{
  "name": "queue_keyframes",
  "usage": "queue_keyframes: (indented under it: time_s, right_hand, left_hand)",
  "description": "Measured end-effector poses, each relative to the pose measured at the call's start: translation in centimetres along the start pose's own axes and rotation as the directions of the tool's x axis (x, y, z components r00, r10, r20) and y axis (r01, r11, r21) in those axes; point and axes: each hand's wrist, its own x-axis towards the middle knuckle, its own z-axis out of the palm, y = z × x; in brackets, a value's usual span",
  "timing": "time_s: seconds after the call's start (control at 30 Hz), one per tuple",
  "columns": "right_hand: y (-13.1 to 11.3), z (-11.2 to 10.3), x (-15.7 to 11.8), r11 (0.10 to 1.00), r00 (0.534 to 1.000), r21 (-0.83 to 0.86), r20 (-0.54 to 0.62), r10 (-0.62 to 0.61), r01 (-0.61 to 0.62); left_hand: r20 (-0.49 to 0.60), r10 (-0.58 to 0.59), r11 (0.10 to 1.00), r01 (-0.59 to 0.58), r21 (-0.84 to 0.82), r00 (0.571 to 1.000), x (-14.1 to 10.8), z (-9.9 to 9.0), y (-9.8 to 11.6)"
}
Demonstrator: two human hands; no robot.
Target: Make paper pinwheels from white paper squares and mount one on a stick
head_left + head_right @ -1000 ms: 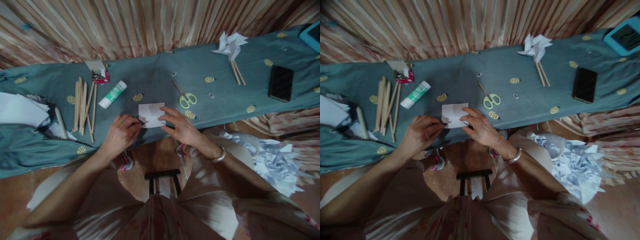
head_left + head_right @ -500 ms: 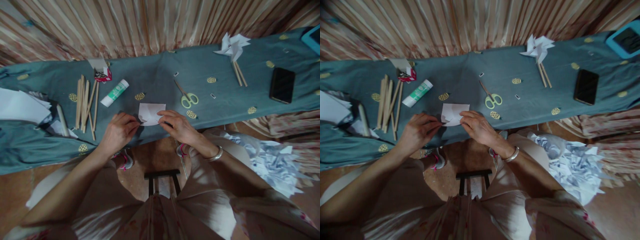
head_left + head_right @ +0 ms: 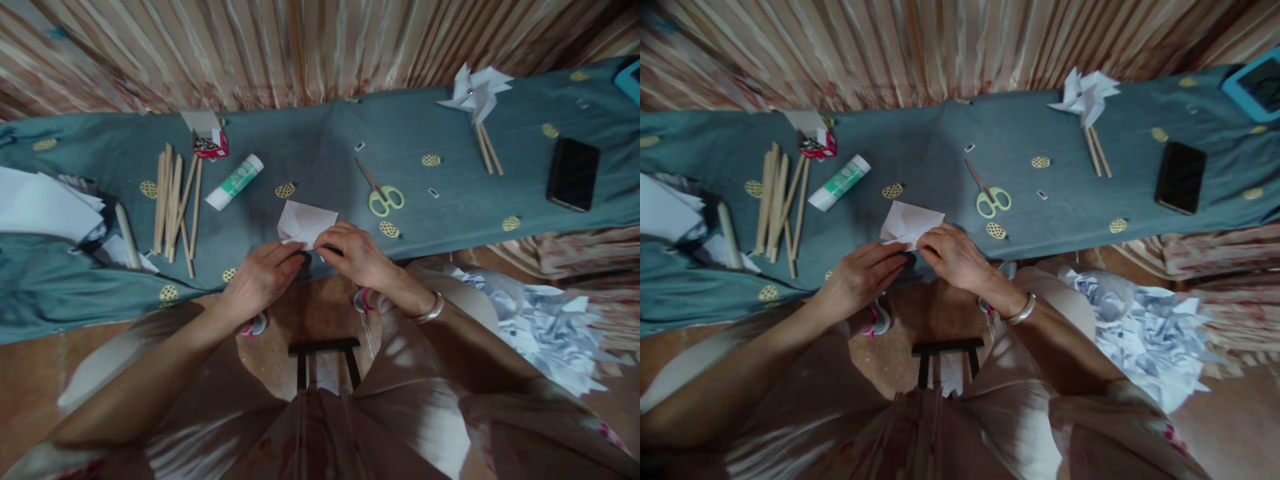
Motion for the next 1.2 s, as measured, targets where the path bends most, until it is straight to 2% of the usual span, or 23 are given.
queue_keyframes:
  time_s: [0.17, 0.3, 0.4, 0.6, 0.77, 1.2]
  right_hand:
    - [0.0, 0.4, 0.4, 0.998, 0.997, 0.019, -0.045, 0.055, -0.054]
    - [0.0, 0.6, 0.6, 0.995, 0.989, 0.019, -0.115, 0.097, -0.096]
    - [-0.1, 0.6, 0.6, 0.993, 0.983, 0.040, -0.142, 0.114, -0.109]
    - [-0.3, 0.9, 0.8, 0.987, 0.980, 0.104, -0.144, 0.139, -0.125]
    - [-0.3, 1.5, 1.2, 0.984, 0.970, 0.127, -0.192, 0.148, -0.125]
    - [-0.1, 2.3, 1.3, 0.993, 0.970, -0.006, -0.213, 0.116, -0.120]
  left_hand:
    - [-0.043, -0.077, 0.993, 0.073, -0.090, 0.996, -0.2, 0.8, -0.1]
    - [-0.004, -0.187, 0.960, 0.182, -0.211, 0.982, -0.2, 0.8, -0.1]
    - [0.022, -0.225, 0.934, 0.222, -0.280, 0.974, -0.2, 0.6, 0.1]
    - [0.041, -0.234, 0.923, 0.235, -0.304, 0.971, -0.3, 0.5, 0.2]
    - [0.039, -0.232, 0.923, 0.233, -0.305, 0.972, -0.3, 0.5, 0.3]
    - [0.009, -0.235, 0.934, 0.228, -0.275, 0.972, -0.5, 0.7, 0.3]
